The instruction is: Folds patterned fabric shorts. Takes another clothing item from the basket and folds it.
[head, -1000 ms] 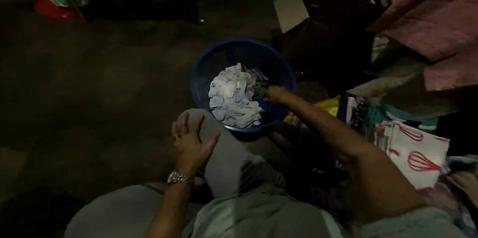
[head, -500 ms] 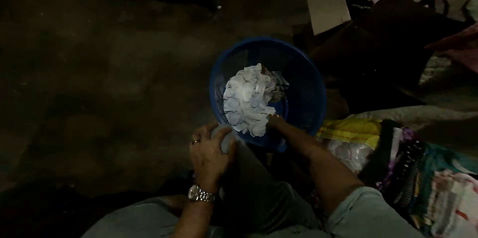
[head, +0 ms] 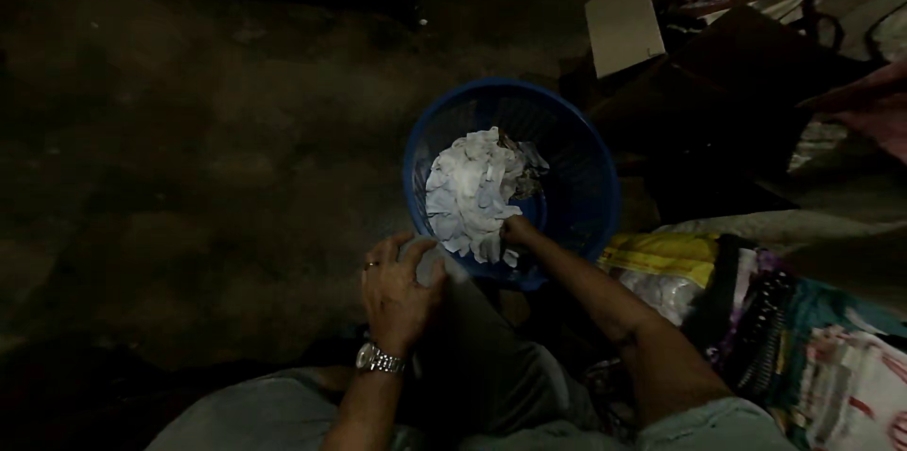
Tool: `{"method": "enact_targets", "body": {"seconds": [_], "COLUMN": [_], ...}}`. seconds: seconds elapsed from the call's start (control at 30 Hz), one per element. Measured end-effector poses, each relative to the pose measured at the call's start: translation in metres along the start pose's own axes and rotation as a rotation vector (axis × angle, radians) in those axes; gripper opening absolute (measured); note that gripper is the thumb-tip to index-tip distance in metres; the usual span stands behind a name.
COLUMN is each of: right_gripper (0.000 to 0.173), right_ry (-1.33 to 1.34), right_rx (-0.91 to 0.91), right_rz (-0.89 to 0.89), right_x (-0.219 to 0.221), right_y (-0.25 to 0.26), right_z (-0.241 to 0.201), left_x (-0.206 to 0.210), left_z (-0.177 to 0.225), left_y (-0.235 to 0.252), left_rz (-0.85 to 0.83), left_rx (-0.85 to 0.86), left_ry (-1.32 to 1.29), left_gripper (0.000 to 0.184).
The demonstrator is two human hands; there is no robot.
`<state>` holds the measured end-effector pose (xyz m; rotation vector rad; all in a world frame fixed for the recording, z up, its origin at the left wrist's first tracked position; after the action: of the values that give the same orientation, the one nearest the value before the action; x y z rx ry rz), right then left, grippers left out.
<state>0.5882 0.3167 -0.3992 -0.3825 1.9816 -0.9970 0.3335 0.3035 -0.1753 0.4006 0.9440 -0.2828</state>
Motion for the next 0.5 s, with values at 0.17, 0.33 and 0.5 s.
{"method": "enact_targets", "body": {"seconds": [0.17,0.33,0.5], "right_gripper": [0.031,0.022,0.019], "right_ry": [0.475,1.033,1.296], "right_rx": [-0.103,-0.328,-0.606], "right_rz": [0.117,0.264,0.093], "right_x": [-0.038,-0.093,-0.124], "right_y": [-0.061,-0.132,-0.208], "right_z": [-0.019,-0.040,-0.094], "left_x": [-0.003,-0.006,-0.008], "left_z": [-0.002,-0.006,-0.002], "left_y": [-0.006,-0.009,-0.010], "left_rz": [0.071,0.012,-0.170], "left_rx": [0.037,-0.005,-0.057], "left_ry": [0.003,-0.024,-0.178], "left_gripper": [0.037,0.038,0.055]}}
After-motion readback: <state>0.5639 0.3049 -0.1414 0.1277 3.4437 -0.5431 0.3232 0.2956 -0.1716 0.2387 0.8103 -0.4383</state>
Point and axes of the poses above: each hand's wrist, its own y-axis towards the middle knuckle, its own x-axis out of the palm, z = x × y, the point moved 9 cm from there along y, towards the middle knuckle, and after that the axes turned 9 degrees about x, right-handed, at the moved point
